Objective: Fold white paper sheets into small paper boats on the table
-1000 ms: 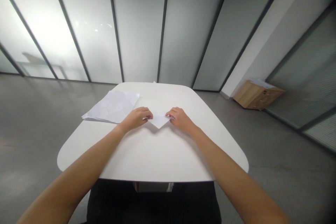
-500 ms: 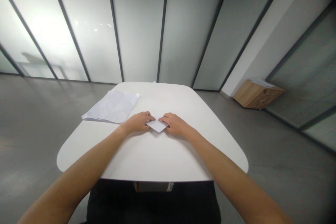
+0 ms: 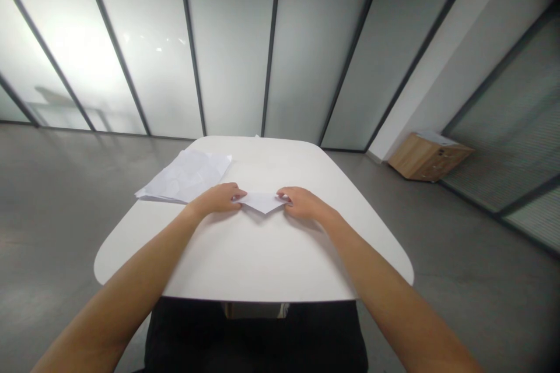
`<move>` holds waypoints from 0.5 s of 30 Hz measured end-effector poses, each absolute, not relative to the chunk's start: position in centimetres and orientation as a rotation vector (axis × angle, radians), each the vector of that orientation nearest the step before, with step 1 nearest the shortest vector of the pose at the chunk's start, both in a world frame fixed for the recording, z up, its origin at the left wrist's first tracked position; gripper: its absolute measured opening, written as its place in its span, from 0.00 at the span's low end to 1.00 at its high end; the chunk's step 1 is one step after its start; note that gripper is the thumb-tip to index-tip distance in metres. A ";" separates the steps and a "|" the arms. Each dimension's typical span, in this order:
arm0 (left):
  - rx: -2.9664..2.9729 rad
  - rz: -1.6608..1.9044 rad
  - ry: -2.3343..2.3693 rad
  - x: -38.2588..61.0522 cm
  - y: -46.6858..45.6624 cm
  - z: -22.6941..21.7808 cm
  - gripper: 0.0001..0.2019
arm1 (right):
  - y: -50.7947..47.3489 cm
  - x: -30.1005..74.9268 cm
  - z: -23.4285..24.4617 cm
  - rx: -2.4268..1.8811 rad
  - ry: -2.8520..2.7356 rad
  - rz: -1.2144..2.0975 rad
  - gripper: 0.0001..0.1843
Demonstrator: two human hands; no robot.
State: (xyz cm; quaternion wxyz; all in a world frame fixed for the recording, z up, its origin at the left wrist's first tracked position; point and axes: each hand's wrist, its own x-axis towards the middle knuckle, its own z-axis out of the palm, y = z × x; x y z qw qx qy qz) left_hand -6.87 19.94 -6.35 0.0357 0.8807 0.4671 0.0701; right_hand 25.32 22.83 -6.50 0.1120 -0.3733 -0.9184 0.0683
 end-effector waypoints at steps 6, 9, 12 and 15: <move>2.647 0.206 1.378 -7.3 20.0 -6.3 0.21 | 22.7 25.6 -6.4 -1.099 -2.679 0.219 0.23; 2.629 0.212 1.393 -7.5 20.0 -6.3 0.22 | 23.0 25.8 -6.6 -1.118 -2.671 0.221 0.22; 2.622 0.243 1.391 -7.8 20.1 -6.5 0.23 | 23.3 26.0 -6.7 -1.139 -2.682 0.226 0.20; 2.623 0.256 1.388 -7.9 20.2 -6.8 0.24 | 23.4 26.0 -6.7 -1.099 -2.688 0.236 0.19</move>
